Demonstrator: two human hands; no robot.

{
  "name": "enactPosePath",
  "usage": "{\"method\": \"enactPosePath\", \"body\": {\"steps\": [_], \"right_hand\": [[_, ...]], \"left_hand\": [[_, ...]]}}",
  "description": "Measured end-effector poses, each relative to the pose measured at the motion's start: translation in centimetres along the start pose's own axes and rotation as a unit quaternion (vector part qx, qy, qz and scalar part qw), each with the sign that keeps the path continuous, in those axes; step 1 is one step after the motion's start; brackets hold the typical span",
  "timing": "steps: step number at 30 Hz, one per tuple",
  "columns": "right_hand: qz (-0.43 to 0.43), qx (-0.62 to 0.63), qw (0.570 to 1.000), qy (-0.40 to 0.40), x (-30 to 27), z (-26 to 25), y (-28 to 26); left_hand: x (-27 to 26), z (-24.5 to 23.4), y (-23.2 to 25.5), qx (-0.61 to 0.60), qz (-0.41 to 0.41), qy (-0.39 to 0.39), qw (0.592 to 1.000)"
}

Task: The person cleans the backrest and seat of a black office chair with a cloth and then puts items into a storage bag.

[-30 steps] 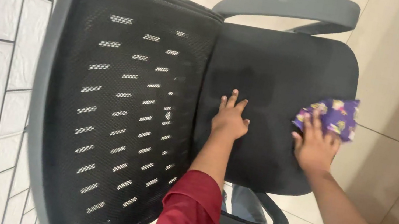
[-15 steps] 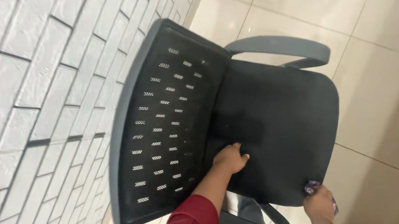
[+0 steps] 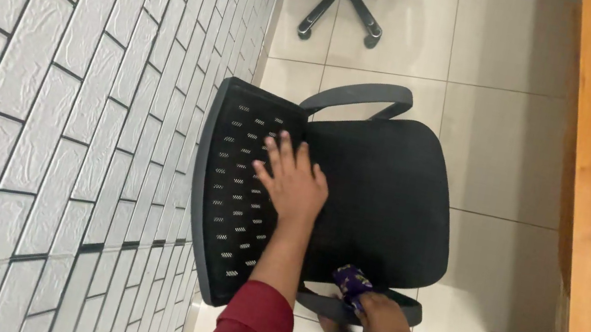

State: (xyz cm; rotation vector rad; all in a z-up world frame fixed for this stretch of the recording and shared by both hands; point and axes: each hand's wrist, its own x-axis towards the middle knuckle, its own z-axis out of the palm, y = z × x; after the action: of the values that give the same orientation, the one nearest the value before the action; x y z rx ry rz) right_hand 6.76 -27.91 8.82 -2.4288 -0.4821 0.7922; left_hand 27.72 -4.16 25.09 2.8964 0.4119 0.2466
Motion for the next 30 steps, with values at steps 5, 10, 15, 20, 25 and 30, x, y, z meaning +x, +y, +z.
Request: {"method": "enactPosePath", "body": {"steps": [5,10,15,20,25,30], "right_hand": [[0.002,-0.045,0.999,-0.029,-1.3,-2.5,-1.8],[-0.061,-0.116,0.991,-0.005,-1.3,-0.5,0.7],[-0.051,-0.170,0.984,0.013,-1.4,1.1,1.5],[-0.027,-0.168,0.985,0.010,-2.2,-0.7,1.2],[-0.029,-0.189,0.981,0.027,-3.0,-1.2,3.9],[-0.006,-0.221,0.973,0.070,-4.1,-1.0,7.0]], "left_hand": [[1.9,-6.4,-3.9,0.077,-0.124,0.085,0.986],[3.1,-9.9,-5.8,0.046,-0.232,0.051,0.970],[4.1,-9.0,-8.0,0.112,-0.243,-0.004,0.963],[3.2,-7.7,-6.0,0.202,-0.218,0.026,0.954],[2.0,-10.1,-1.2,0.207,-0.222,-0.035,0.952],[1.3,-6.6,1.5,0.266,-0.149,-0.066,0.950]]}}
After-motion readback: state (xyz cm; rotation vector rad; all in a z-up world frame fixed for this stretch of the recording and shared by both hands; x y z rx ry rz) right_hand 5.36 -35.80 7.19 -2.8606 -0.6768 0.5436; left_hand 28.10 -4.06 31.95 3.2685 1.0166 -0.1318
